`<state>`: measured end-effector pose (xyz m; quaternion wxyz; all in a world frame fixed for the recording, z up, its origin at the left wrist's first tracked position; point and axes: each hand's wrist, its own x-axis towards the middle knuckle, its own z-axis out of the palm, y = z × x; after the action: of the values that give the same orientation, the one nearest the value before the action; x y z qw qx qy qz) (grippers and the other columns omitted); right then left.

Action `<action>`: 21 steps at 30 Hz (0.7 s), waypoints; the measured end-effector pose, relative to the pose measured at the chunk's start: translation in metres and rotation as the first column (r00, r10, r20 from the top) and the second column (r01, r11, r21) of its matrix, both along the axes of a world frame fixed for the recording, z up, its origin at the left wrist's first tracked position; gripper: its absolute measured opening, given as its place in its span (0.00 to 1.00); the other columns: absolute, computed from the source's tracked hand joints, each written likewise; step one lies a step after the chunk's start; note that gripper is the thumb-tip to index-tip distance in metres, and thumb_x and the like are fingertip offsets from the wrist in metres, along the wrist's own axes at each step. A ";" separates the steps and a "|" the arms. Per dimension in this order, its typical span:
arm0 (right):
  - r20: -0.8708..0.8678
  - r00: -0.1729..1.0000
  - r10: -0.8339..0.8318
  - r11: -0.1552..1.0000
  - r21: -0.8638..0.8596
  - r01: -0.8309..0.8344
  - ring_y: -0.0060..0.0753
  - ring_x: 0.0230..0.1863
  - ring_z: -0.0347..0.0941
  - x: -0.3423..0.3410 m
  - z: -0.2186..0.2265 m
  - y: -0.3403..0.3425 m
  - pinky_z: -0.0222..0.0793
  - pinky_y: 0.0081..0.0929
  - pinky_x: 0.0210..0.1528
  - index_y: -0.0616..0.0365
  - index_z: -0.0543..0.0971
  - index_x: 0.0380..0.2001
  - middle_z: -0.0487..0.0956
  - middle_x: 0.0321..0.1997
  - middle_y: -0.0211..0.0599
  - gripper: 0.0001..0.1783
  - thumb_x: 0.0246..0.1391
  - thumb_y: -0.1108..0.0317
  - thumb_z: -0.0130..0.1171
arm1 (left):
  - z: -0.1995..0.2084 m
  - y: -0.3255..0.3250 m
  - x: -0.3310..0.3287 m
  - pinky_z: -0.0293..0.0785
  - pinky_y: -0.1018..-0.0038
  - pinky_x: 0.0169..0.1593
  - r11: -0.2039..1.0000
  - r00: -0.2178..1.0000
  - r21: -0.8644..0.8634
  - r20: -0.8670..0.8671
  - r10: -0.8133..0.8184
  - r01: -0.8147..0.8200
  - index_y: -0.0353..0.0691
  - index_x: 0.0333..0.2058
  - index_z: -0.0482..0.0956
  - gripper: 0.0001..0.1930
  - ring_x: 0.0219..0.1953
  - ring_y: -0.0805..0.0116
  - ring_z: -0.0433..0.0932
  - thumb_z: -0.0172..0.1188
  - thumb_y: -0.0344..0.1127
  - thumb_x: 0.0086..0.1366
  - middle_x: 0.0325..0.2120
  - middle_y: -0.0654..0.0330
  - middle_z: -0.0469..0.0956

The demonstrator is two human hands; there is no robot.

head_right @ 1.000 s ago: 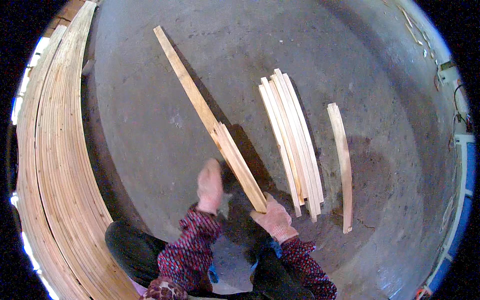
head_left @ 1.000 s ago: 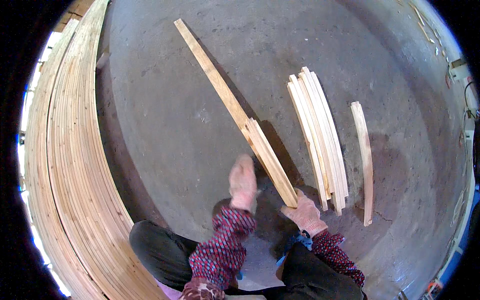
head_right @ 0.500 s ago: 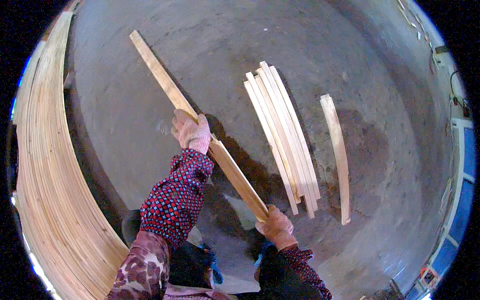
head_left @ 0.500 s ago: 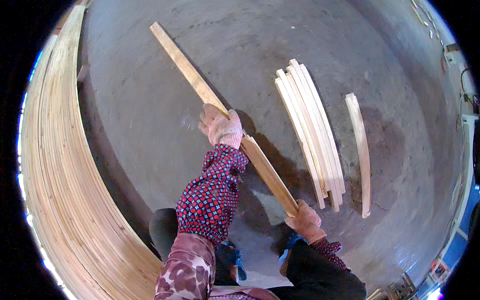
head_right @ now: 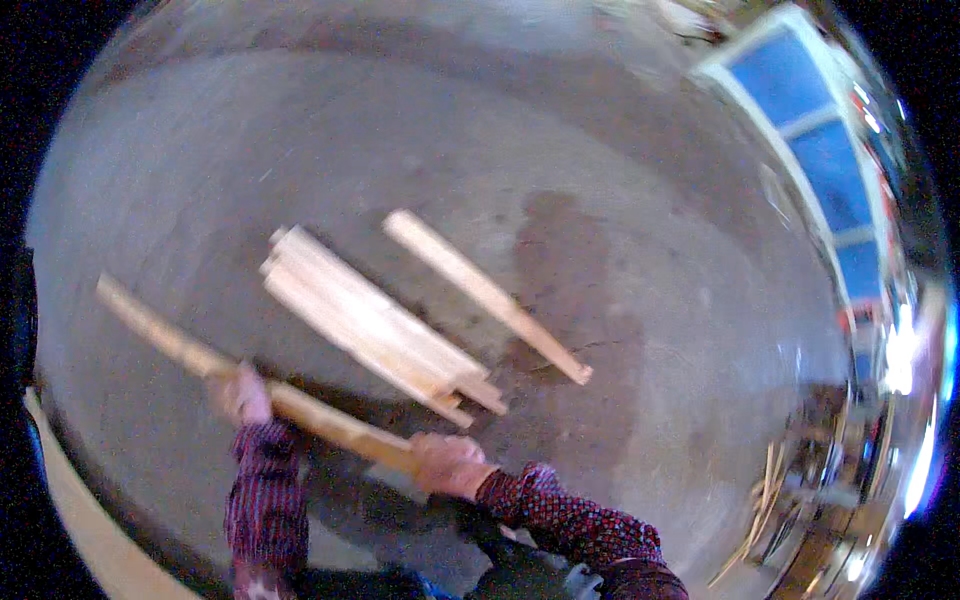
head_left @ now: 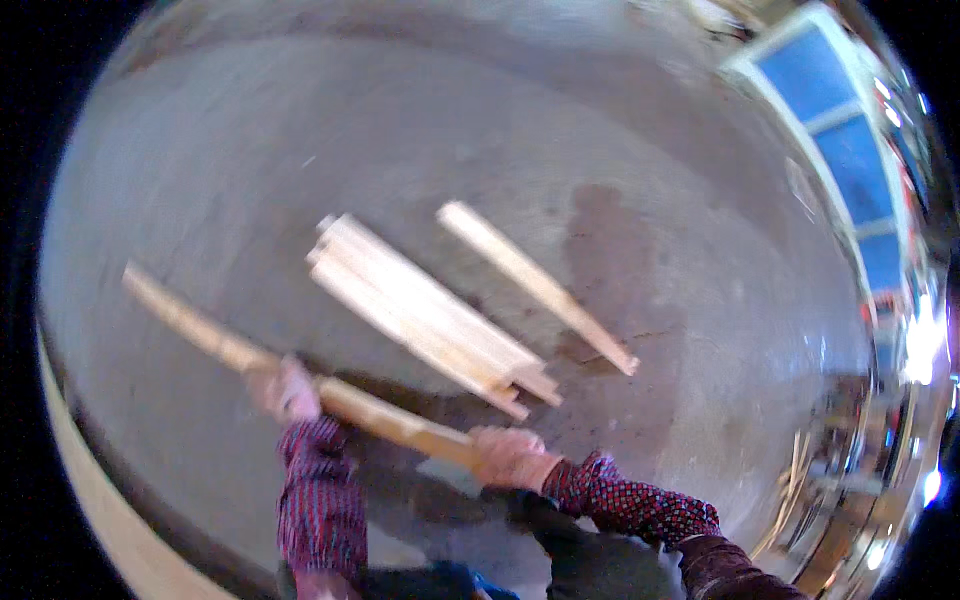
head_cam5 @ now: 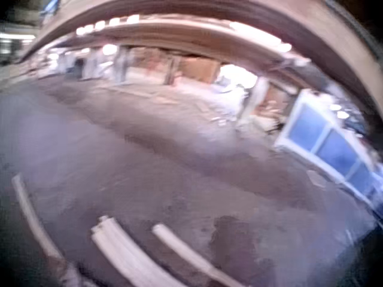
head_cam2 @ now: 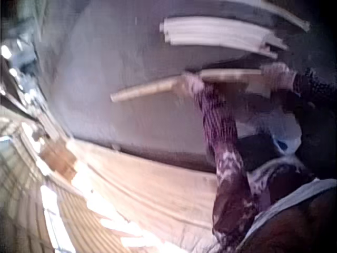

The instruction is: The person sits on the floor and stacks several thin wooden planks into a neat pile. They then carry the stack to a nearby rack and place it on top of other planks. The person continues to pick up and stack additional planks from the floor.

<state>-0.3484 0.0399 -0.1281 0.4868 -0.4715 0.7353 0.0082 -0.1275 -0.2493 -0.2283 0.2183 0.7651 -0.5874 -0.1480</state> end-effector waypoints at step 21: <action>0.151 0.924 -0.352 0.931 0.159 0.329 0.52 0.41 0.79 -0.046 0.065 0.192 0.76 0.48 0.39 0.53 0.79 0.42 0.81 0.38 0.42 0.18 0.48 0.60 0.65 | 0.121 0.013 0.091 0.78 0.62 0.45 0.931 0.734 0.350 -0.658 0.168 0.101 0.32 0.59 0.64 0.32 0.42 0.55 0.77 0.66 0.36 0.58 0.45 0.49 0.74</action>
<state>-0.3945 0.2317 -0.0628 0.5737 -0.3024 0.7579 -0.0705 -0.0368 -0.2361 -0.1069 0.2749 0.6954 -0.4153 -0.5180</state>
